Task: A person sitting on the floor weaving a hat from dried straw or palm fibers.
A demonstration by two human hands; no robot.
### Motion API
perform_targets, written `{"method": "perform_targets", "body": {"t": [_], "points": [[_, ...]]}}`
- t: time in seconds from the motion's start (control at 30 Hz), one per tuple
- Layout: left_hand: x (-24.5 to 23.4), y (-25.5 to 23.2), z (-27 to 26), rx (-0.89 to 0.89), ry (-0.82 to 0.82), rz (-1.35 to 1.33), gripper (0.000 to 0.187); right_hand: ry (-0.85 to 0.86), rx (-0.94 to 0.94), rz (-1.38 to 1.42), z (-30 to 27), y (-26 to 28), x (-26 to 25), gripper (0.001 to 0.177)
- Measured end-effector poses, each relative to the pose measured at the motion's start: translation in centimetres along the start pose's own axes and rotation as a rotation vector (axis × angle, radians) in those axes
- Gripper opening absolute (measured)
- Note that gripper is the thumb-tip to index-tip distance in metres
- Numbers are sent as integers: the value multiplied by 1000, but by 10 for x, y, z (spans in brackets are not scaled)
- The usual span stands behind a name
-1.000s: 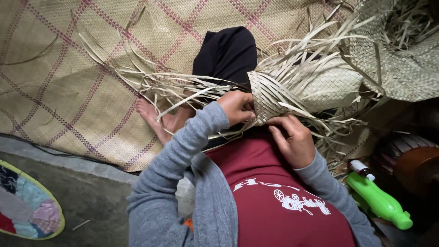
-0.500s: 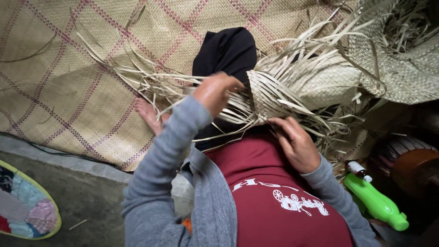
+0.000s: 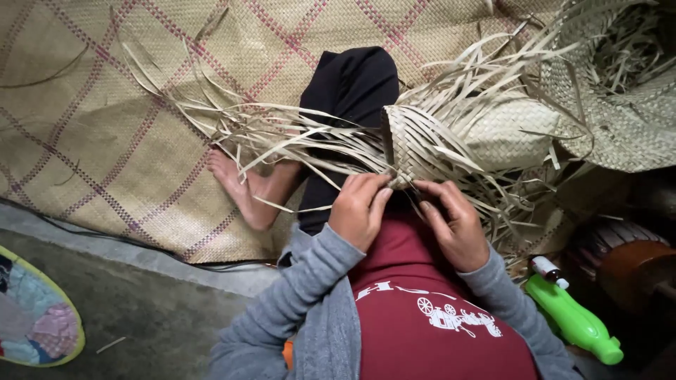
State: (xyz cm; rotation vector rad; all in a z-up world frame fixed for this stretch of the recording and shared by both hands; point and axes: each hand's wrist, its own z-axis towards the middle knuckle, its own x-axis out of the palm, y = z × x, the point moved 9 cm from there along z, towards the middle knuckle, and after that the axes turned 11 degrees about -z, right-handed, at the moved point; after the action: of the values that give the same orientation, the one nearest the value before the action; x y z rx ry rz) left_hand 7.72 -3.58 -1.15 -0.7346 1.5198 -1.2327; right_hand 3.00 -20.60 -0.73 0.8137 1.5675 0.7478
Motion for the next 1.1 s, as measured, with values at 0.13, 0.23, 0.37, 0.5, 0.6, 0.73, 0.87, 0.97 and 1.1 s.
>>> {"method": "perform_targets", "body": {"t": [0.13,0.23,0.37,0.5,0.6,0.73,0.87,0.97,1.1], "points": [[10,15,-1,-82,65,228,32,-13,-1,9,0,1,1,34],[23,42,-3,-193,75,164,39,-23,6,30,1,2,1,34],[31,86,-17,-484,-197,-458,30,-83,-39,9,8,10,-5,35],[34,91,-14,-553,-46,-393,45,-136,-49,18,10,10,-8,33],[30,51,17,-444,54,-426,35,-172,-52,28,11,10,-8,32],[30,71,-5,-535,-276,-640,41,-207,-73,13,12,14,-8,31],[33,88,-12,-622,-356,-631,39,-225,-89,-17,13,15,-7,31],[40,99,-9,-692,-223,-518,46,-231,-106,-40,12,13,-6,32],[40,81,0,-726,-122,-380,34,-219,-133,-127,7,16,-10,33]]}}
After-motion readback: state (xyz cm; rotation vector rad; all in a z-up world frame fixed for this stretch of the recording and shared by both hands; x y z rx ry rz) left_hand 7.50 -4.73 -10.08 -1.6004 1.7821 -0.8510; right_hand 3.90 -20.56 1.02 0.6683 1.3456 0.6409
